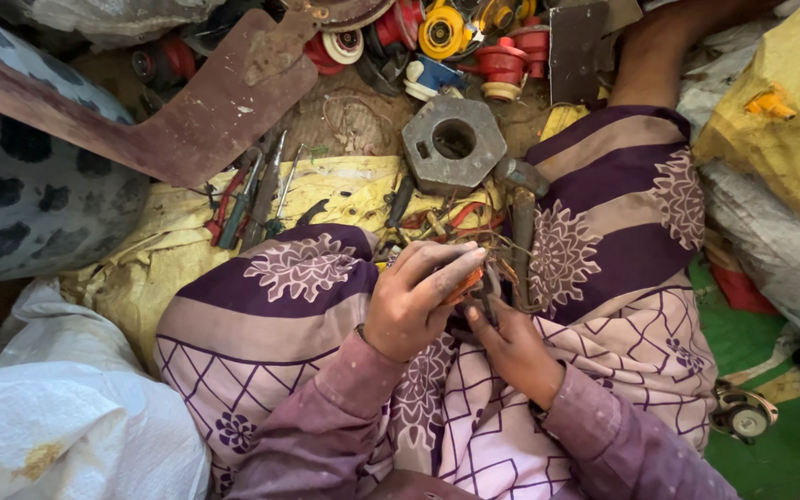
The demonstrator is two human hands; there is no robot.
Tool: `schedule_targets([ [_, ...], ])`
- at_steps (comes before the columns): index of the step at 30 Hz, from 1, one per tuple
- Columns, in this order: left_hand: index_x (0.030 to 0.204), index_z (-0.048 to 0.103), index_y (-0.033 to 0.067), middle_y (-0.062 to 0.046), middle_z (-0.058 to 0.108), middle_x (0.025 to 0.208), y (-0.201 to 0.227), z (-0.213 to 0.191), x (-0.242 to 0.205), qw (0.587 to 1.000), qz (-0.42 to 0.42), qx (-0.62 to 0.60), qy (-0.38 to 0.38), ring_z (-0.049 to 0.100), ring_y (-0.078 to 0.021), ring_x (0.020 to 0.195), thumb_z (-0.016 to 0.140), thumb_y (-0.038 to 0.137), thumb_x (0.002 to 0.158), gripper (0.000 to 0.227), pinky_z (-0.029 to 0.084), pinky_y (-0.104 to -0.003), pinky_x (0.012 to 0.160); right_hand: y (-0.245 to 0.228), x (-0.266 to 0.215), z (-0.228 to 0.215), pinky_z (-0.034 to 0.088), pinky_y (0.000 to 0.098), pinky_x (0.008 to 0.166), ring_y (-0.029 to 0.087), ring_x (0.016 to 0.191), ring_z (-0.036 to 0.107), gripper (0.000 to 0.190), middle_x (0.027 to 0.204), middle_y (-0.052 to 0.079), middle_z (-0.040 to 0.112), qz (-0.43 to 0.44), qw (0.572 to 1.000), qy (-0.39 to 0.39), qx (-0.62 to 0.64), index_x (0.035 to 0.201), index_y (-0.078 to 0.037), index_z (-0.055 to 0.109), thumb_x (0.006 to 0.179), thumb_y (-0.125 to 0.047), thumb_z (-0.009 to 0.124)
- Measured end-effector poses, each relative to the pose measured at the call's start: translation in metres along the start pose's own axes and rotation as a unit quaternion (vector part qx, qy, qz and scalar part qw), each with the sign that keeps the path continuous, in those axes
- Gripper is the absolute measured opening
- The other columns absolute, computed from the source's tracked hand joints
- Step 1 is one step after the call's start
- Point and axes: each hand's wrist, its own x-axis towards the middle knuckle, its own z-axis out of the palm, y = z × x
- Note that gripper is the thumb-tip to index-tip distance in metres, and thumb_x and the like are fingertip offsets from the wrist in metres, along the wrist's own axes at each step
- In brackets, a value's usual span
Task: The person sits on the floor and uses pliers to strip the insulation from copper wires. They repeatedly cut and pull the insulation off, separating the copper strands from the outer coating.
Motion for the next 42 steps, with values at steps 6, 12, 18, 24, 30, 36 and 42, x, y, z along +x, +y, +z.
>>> schedule_targets([
  [6,0.132,0.067,0.0103,-0.008,0.069,0.123,0.001,0.002,0.000,0.998,0.031,0.023,-0.050,0.069,-0.0272,0.105,0.076,0.008,0.092,0.041,0.056,-0.039,0.086,0.006,0.000,-0.005,0.058,0.0287,0.084,0.011,0.098,0.067,0.036,0.111,0.008,0.073,-0.007,1.000,0.010,0.012,0.128,0.003,0.061,0.106,-0.024,0.048],
  [12,0.133,0.067,0.0096,-0.009,0.069,0.123,0.001,0.005,-0.001,0.997,0.024,0.001,-0.069,0.067,-0.0278,0.105,0.077,0.009,0.089,0.046,0.057,-0.039,0.087,0.004,-0.003,-0.008,0.054,0.0260,0.083,0.012,0.095,0.065,0.030,0.106,0.006,0.071,-0.089,0.992,0.074,-0.039,0.121,0.004,0.064,0.107,-0.019,0.051],
  [18,0.136,0.064,0.0103,-0.009,0.068,0.125,-0.002,0.008,-0.004,0.997,0.005,-0.062,-0.034,0.068,-0.0275,0.112,0.073,0.000,0.091,0.047,0.058,-0.037,0.094,0.001,-0.004,-0.006,0.049,0.0255,0.082,0.011,0.092,0.060,0.025,0.103,0.001,0.067,-0.032,0.991,0.072,0.106,0.118,0.000,0.067,0.104,-0.018,0.057],
  [24,0.135,0.063,0.0079,-0.013,0.067,0.120,-0.006,0.014,-0.011,0.987,-0.076,-0.137,-0.021,0.070,-0.0291,0.107,0.072,-0.004,0.086,0.051,0.058,-0.034,0.091,0.006,-0.003,-0.003,0.051,0.0228,0.070,0.007,0.077,0.062,0.028,0.084,-0.001,0.071,0.030,0.991,0.107,0.072,0.098,-0.001,0.071,0.102,-0.026,0.058],
  [30,0.135,0.065,0.0040,-0.007,0.072,0.121,-0.017,0.033,-0.021,0.917,-0.254,-0.299,0.068,0.067,-0.0142,0.111,0.069,0.003,0.101,0.035,0.055,-0.027,0.098,0.004,-0.007,-0.003,0.045,0.0239,0.059,0.006,0.067,0.054,0.041,0.072,-0.001,0.063,-0.017,0.989,0.141,0.027,0.082,0.000,0.068,0.107,-0.030,0.058],
  [36,0.132,0.068,0.0012,-0.005,0.074,0.118,-0.038,0.043,-0.027,0.815,-0.370,-0.436,0.095,0.067,-0.0110,0.105,0.069,0.010,0.100,0.033,0.056,-0.028,0.094,-0.011,0.003,0.005,0.044,0.0245,0.057,0.006,0.067,0.053,0.029,0.075,-0.002,0.064,0.003,0.984,0.170,0.053,0.090,0.000,0.068,0.097,-0.028,0.067],
  [42,0.127,0.068,-0.0033,-0.008,0.073,0.116,-0.050,0.045,-0.037,0.770,-0.393,-0.485,0.129,0.069,-0.0137,0.102,0.069,0.012,0.100,0.031,0.057,-0.029,0.092,-0.006,0.004,0.000,0.046,0.0233,0.061,0.005,0.069,0.055,0.028,0.077,-0.002,0.066,-0.007,0.990,0.129,0.051,0.098,-0.001,0.070,0.096,-0.029,0.065],
])
